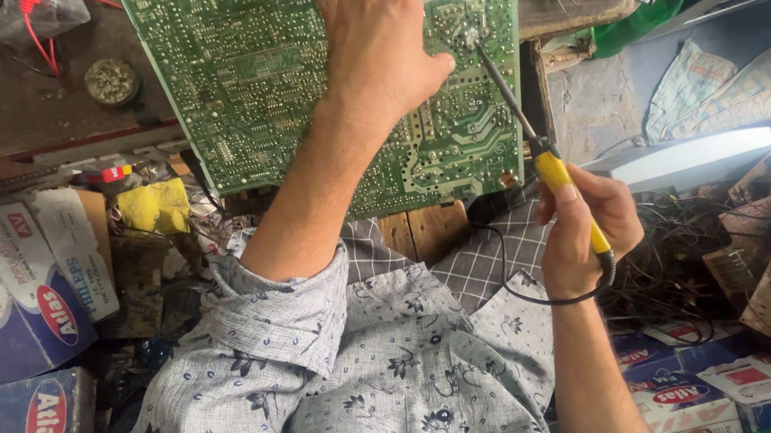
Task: The person holds a green circuit board and uses a soldering iron to apply heat to several solder joints. They reposition the board and continue soldering different areas, occasionally adjusting their grip.
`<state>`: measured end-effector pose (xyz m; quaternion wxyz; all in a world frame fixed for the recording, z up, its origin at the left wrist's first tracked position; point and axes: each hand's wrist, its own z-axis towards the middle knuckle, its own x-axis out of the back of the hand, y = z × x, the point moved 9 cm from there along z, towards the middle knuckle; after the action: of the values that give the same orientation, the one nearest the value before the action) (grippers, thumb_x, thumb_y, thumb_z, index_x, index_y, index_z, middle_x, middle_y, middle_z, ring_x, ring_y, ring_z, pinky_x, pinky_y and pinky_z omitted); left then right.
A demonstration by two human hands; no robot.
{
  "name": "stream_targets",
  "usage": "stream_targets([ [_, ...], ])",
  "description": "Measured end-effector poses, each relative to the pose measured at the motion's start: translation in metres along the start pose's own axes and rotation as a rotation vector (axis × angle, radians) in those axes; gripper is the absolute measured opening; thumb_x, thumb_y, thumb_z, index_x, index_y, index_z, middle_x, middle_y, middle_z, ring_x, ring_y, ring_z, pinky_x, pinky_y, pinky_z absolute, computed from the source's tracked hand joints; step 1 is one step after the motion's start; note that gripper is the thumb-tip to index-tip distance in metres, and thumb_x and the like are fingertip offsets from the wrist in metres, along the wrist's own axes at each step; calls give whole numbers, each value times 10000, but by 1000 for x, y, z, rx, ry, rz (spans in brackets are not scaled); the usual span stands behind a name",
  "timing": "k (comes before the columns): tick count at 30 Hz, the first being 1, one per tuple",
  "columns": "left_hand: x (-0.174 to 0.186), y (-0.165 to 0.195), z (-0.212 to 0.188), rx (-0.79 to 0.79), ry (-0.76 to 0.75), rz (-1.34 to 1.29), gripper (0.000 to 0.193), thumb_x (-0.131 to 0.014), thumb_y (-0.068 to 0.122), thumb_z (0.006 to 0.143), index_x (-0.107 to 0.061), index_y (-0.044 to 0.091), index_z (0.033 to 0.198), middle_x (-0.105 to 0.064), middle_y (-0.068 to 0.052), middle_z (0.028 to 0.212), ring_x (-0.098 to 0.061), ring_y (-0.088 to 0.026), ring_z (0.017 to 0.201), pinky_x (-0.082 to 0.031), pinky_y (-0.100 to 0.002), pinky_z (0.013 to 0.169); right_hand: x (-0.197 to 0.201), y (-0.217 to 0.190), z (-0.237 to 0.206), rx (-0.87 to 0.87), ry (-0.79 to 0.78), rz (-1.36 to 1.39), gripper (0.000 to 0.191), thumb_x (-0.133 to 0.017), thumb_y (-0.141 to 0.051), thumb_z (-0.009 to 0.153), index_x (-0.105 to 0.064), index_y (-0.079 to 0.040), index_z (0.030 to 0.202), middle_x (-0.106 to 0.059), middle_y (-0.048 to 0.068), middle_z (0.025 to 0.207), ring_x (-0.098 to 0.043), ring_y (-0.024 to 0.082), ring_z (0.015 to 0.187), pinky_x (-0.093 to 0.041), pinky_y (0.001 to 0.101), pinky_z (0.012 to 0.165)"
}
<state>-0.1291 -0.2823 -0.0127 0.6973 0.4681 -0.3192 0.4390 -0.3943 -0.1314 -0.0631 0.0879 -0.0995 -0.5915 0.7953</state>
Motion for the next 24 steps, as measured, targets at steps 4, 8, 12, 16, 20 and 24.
stream_targets([
  [4,-4,-1,0,2,2,2,1176,-991,357,636,-304,14,1528,-296,-324,1532,-260,-509,1473,-163,-765,1181,-1,6,2,-25,14,59,211,-665,-136,1053,-637,57,1135,-729,193,986,-663,163,746,-533,264,657],
  [8,-5,0,0,-22,30,4,1173,-989,335,642,-296,-2,1526,-269,-371,1521,-238,-535,1463,-139,-785,1158,1,17,1,-145,32,140,220,-664,-133,1035,-643,58,1143,-729,192,962,-680,163,743,-520,248,627],
  [12,-5,0,0,-23,37,-19,1172,-986,324,642,-293,2,1531,-274,-360,1522,-241,-531,1462,-132,-789,1156,-1,10,1,-68,13,87,213,-669,-134,1049,-634,56,1138,-731,193,967,-682,159,745,-527,250,638],
  [16,-5,0,-2,-16,27,-6,1165,-992,348,658,-304,17,1538,-286,-337,1539,-252,-519,1482,-135,-786,1187,-2,8,-2,-51,26,45,211,-673,-132,1070,-631,59,1149,-728,196,989,-681,164,776,-528,250,666],
  [20,-3,1,-2,-22,34,-15,1170,-994,343,647,-305,7,1531,-281,-355,1531,-244,-531,1474,-140,-782,1175,-2,8,-4,-62,25,65,209,-670,-134,1066,-625,53,1148,-729,191,986,-675,157,763,-524,249,656],
  [24,-2,1,-2,-20,28,-12,1163,-995,347,652,-310,13,1530,-285,-354,1529,-239,-533,1474,-136,-782,1177,-1,11,-2,-75,23,77,215,-667,-135,1062,-624,54,1153,-731,189,992,-671,152,762,-515,245,653],
])
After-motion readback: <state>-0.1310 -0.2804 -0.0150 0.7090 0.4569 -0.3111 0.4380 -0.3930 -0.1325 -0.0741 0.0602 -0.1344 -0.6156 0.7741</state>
